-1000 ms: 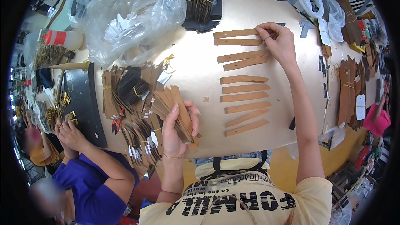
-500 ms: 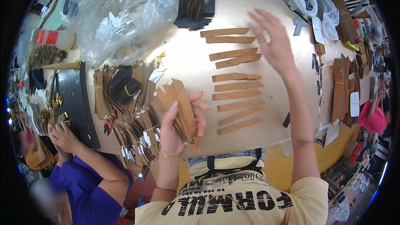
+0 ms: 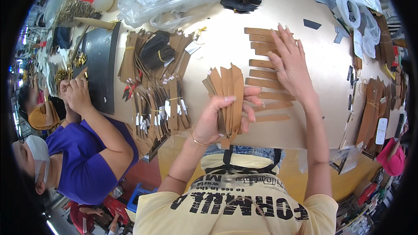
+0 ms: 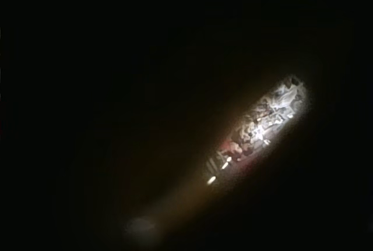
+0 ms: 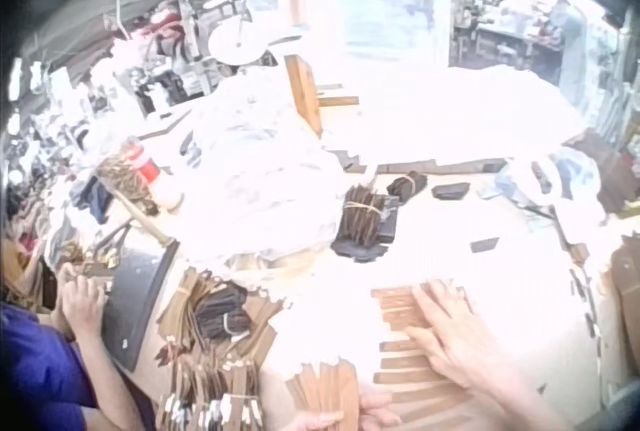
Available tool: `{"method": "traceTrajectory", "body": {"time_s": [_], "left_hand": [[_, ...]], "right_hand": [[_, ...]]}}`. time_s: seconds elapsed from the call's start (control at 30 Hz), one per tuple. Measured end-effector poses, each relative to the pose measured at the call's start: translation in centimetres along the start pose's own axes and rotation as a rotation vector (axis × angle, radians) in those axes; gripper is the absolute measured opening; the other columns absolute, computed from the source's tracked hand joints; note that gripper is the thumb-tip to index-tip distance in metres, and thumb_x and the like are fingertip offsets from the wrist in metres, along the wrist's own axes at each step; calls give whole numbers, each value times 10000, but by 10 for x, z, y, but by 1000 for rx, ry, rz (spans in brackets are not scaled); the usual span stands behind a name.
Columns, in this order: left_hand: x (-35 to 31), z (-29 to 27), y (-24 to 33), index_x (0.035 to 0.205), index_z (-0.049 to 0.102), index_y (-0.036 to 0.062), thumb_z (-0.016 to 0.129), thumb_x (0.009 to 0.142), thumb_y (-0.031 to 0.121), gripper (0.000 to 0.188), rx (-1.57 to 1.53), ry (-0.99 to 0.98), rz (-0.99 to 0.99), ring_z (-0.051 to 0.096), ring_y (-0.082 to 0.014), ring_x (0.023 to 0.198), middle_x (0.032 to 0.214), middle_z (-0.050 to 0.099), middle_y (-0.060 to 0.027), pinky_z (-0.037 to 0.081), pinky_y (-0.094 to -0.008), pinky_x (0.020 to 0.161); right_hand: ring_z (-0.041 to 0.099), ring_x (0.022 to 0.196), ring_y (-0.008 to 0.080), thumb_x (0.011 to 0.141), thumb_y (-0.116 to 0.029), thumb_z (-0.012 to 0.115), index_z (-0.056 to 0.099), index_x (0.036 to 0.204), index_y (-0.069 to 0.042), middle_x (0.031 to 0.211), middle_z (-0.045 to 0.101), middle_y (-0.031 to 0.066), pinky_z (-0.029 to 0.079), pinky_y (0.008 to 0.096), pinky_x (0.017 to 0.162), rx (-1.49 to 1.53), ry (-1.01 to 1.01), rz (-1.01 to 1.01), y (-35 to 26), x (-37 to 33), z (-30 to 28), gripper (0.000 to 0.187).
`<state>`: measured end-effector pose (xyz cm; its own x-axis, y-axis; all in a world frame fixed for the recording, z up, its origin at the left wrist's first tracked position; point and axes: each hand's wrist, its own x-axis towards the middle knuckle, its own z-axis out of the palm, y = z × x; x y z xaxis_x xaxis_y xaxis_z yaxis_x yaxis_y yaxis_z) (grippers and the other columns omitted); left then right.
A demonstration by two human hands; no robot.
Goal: The person sorts small brown leather-like strips at a workstation, separating them into piles. They then move to a sewing machine area to retrieve a plastic bag containing white fabric pieces, return to the table, and continue sorting the brown strips.
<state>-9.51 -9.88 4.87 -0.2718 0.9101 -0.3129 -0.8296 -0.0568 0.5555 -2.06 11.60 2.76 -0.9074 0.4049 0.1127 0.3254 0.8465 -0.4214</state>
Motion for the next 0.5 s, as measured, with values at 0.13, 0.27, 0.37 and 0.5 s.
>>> {"method": "traceTrajectory", "body": {"time_s": [0.13, 0.27, 0.37, 0.5], "left_hand": [[-3, 8, 0, 1258, 506, -81, 414, 929, 273, 491, 132, 0, -82, 636, -188, 840, 1074, 616, -185, 545, -283, 600], [-2, 19, 0, 1158, 552, -106, 395, 903, 308, 511, 278, 92, -141, 623, -199, 621, 912, 650, -199, 496, -270, 556], [-1, 21, 0, 1113, 573, -92, 383, 922, 315, 489, 274, 104, -152, 621, -195, 605, 862, 659, -182, 478, -265, 556], [-7, 17, -5, 1078, 593, -81, 392, 939, 317, 467, 327, 141, -228, 622, -200, 604, 837, 662, -175, 480, -268, 556]], "right_hand": [[584, 1001, 249, 894, -252, 647, 635, 1162, -57, 1187, 592, 102, 468, 367, 874, 650, -91, 23, -18, -24, -35, 332], [606, 872, 193, 796, -155, 747, 676, 1030, -37, 964, 619, 68, 505, 311, 756, 776, -107, -136, -38, -35, -46, 272], [622, 847, 199, 782, -138, 760, 675, 941, -27, 935, 606, 67, 521, 304, 711, 747, -76, -112, -44, -40, -46, 212], [626, 782, 198, 755, -113, 778, 652, 850, -26, 889, 607, 62, 523, 291, 664, 702, -30, -100, -43, -51, -43, 180]]}}
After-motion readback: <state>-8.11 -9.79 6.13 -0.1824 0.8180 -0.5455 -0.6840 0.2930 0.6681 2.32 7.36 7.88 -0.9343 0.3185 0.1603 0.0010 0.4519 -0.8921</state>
